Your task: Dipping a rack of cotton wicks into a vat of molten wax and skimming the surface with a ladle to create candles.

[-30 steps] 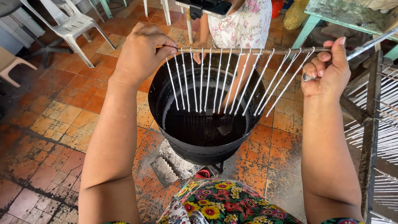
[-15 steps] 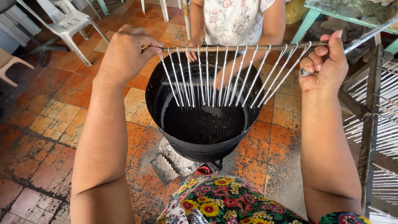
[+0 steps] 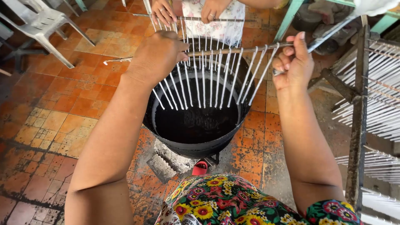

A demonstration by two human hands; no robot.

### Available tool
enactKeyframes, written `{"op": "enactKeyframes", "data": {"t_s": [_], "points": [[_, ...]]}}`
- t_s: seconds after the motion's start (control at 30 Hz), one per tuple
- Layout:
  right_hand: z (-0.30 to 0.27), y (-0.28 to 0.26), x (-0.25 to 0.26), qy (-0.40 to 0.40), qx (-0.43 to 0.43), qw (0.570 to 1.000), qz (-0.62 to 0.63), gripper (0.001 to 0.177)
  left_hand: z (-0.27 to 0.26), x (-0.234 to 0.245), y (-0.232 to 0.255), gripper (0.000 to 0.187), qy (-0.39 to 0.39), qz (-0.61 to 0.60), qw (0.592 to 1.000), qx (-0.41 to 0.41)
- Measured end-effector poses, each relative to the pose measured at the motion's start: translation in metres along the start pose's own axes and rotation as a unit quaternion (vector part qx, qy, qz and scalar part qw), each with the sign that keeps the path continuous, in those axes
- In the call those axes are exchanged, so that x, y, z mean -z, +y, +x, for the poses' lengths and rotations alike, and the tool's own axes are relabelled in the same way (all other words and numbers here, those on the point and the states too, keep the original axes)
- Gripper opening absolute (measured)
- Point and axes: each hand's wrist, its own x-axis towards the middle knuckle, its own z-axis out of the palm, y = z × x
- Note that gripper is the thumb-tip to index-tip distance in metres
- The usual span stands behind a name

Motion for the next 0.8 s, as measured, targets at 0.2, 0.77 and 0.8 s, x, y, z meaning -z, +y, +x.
{"op": "enactKeyframes", "data": {"t_s": [0.2,0.77,0.8], "points": [[0.013,0.040,0.027,-0.017,-0.030,0.999,0.000,0.024,-0.004,-0.041,-0.015,0.011,-0.044,-0.041,0.998,0.013],[0.005,0.083,0.033,-0.046,-0.028,0.997,0.050,0.023,0.073,-0.074,0.092,0.026,-0.060,-0.133,0.989,0.017],[0.005,0.083,0.032,-0.046,-0.030,0.997,0.047,0.024,0.072,-0.075,0.092,0.025,-0.049,-0.133,0.990,0.021]]}}
